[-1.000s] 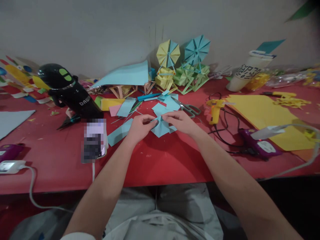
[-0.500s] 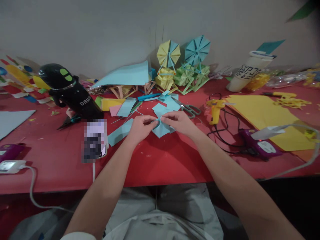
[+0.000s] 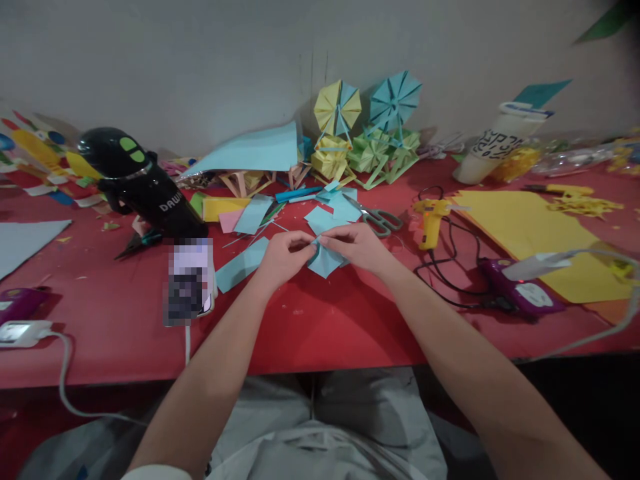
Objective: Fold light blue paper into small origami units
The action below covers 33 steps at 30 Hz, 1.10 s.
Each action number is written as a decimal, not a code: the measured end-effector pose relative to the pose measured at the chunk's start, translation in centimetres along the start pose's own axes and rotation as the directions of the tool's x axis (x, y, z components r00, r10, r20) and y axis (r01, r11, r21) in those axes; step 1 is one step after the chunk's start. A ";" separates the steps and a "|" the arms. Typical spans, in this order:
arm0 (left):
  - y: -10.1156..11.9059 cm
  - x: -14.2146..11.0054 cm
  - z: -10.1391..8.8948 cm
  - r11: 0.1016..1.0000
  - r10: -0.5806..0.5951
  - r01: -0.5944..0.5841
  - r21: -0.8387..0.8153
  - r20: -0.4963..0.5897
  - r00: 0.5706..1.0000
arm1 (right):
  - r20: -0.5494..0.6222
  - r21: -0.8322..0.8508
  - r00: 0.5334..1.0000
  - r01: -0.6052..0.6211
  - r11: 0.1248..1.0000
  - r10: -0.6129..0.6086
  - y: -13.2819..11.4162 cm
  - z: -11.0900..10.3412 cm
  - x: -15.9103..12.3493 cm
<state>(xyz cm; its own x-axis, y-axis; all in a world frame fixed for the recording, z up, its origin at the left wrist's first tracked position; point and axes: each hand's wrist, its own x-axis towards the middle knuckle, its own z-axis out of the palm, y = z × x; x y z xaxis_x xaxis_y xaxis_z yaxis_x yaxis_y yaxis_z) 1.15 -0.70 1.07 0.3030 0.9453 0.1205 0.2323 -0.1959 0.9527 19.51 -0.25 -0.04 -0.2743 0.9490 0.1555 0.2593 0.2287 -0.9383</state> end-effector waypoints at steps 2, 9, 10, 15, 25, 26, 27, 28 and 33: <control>0.0 0.0 0.0 1.000 -0.001 0.001 -0.007 0.004 1.000 | -0.002 -0.005 1.000 -0.002 1.000 0.002 0.0 0.0 0.0; -0.1 0.0 0.0 0.999 0.011 -0.011 0.042 -0.006 1.000 | 0.000 -0.032 1.000 0.002 0.999 -0.002 -0.1 -0.1 0.0; 0.0 0.0 0.0 0.998 0.019 -0.019 0.061 -0.010 1.000 | 0.003 -0.033 1.000 0.002 0.999 -0.002 -0.1 -0.1 0.0; 0.1 0.0 0.0 0.997 0.044 -0.043 0.063 -0.017 0.999 | -0.003 -0.058 1.000 0.030 0.998 -0.030 -0.3 0.2 -0.1; -1.1 0.6 0.2 0.992 -0.048 0.011 -0.128 -0.291 0.956 | -0.225 -0.486 0.844 0.336 0.806 -0.487 -0.9 1.1 -0.3; -1.1 0.6 0.3 0.981 -0.090 0.035 -0.191 -0.289 0.953 | -0.181 -0.524 0.844 0.352 0.776 -0.505 -0.7 1.2 -0.3; -1.0 0.6 0.4 0.965 -0.140 0.065 -0.255 -0.286 0.948 | -0.142 -0.552 0.843 0.367 0.749 -0.519 -0.6 1.3 -0.2; -0.8 0.6 0.5 0.945 -0.190 0.096 -0.314 -0.282 0.940 | -0.109 -0.570 0.840 0.385 0.726 -0.531 -0.5 1.4 -0.2; -0.1 0.6 0.6 0.851 -0.336 0.194 -0.488 -0.223 0.915 | -0.056 -0.595 0.831 0.417 0.687 -0.553 -0.4 1.8 -0.3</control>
<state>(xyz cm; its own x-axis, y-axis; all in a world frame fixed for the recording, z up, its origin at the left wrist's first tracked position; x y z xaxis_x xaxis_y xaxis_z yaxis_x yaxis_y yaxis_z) 1.80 -0.29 0.88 -0.0071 0.9890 -0.1476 -0.1946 0.1434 0.9703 17.86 -1.01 -0.27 -0.3191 0.6748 0.6654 0.6147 0.6818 -0.3966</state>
